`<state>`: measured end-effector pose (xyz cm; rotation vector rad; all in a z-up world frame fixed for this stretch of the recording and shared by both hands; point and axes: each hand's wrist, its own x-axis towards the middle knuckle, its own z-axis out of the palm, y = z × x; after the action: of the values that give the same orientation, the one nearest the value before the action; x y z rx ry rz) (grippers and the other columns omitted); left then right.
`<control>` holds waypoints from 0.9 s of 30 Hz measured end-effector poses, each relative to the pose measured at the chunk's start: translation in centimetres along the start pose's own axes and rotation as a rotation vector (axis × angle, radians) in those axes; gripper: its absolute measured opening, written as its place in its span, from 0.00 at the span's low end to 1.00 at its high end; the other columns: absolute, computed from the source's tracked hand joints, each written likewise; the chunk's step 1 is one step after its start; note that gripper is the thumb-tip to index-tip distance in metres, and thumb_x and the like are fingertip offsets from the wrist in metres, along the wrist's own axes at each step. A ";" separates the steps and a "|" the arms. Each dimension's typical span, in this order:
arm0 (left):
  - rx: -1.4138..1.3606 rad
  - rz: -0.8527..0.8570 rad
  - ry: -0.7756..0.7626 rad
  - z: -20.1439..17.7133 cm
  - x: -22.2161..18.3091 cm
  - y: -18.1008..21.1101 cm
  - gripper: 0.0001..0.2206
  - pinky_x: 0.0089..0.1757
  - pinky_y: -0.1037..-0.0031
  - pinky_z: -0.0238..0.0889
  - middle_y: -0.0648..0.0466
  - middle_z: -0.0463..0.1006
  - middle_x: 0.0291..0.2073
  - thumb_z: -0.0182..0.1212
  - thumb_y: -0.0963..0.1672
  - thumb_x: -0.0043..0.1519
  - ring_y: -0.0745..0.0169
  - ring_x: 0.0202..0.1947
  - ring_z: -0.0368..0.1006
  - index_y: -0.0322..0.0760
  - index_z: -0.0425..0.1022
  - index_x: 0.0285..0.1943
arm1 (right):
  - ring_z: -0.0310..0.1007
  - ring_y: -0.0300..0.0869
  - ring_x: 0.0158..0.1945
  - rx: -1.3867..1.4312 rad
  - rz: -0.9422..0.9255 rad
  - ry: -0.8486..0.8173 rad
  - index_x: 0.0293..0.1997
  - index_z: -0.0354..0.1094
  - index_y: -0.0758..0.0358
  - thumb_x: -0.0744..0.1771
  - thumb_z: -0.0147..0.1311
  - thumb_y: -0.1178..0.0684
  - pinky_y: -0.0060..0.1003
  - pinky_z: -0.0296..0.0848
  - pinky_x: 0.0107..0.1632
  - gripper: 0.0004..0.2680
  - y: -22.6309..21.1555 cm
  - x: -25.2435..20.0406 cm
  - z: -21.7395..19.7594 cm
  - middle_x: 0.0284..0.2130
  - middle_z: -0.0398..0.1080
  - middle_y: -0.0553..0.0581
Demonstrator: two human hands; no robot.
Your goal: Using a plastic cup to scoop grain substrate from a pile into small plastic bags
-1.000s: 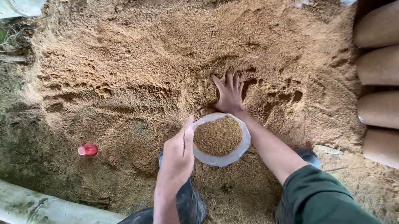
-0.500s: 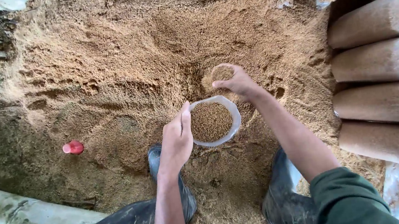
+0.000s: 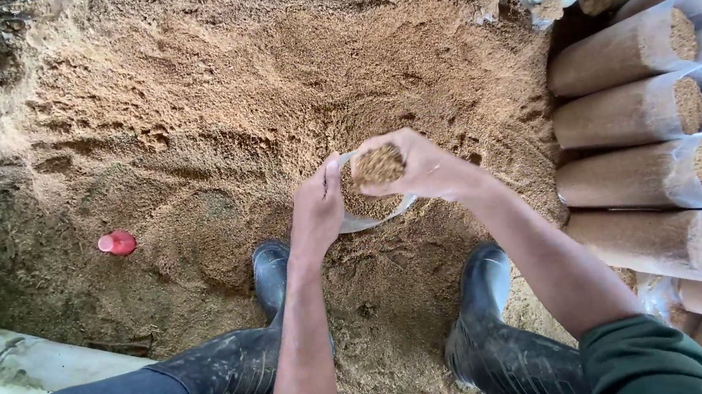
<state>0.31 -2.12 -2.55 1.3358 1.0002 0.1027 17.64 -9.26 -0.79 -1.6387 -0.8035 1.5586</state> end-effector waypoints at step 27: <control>0.138 0.116 0.017 -0.4 0.1 -0.7 0.20 0.55 0.50 0.64 0.32 0.76 0.56 0.37 0.47 0.73 0.34 0.52 0.76 0.36 0.74 0.65 | 0.72 0.57 0.57 -0.784 -0.087 -0.060 0.57 0.65 0.69 0.67 0.54 0.61 0.51 0.76 0.58 0.13 -3.1 -1.1 2.4 0.54 0.71 0.67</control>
<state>-0.21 -1.92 -3.16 1.5215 0.9581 0.1347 15.25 -8.25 2.41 -2.0437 -1.6387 1.3024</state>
